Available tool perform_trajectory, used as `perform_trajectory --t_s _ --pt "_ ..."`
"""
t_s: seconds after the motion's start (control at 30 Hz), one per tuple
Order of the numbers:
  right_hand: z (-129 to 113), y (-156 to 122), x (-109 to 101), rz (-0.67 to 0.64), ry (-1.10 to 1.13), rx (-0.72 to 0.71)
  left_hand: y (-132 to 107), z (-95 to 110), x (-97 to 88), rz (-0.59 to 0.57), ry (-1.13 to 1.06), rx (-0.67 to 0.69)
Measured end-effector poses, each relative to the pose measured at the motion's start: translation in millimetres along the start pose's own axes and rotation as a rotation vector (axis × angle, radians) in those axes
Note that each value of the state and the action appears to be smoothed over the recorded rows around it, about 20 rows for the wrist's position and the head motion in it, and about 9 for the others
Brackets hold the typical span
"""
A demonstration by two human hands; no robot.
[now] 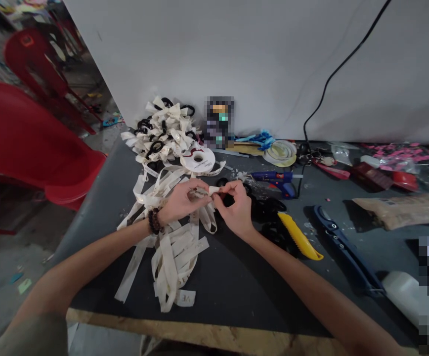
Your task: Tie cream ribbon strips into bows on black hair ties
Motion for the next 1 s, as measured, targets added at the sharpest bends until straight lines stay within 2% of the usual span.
perform_trajectory --t_s 0.17,0.4,0.5,0.73,0.83,1.0 --pt "-6 2 1 -0.041 -0.045 -0.116 1 -4 -2.6 0.049 0.0 -0.014" --pt "-8 -1 5 -0.103 -0.129 -0.174 2 -9 0.5 -0.039 -0.122 -0.067" --pt "-6 -2 7 -0.105 -0.08 -0.146 3 -11 1.5 -0.063 -0.18 -0.087" --pt "-6 1 14 -0.084 0.319 -0.091 5 -10 -5.1 -0.011 -0.344 -0.041" --pt "-2 0 16 -0.07 0.38 -0.005 7 -10 -7.1 0.02 -0.323 -0.025" --pt "2 -1 14 0.003 0.38 0.057 4 -6 -3.2 -0.012 -0.214 -0.036"
Point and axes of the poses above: each hand's wrist, its own y-axis towards the middle knuckle, its own x-axis out of the palm, z = x × y, the point moved 7 cm from there along y, towards the middle knuckle, and after that the axes turned 15 degrees about -x, right-handed, at the moved point
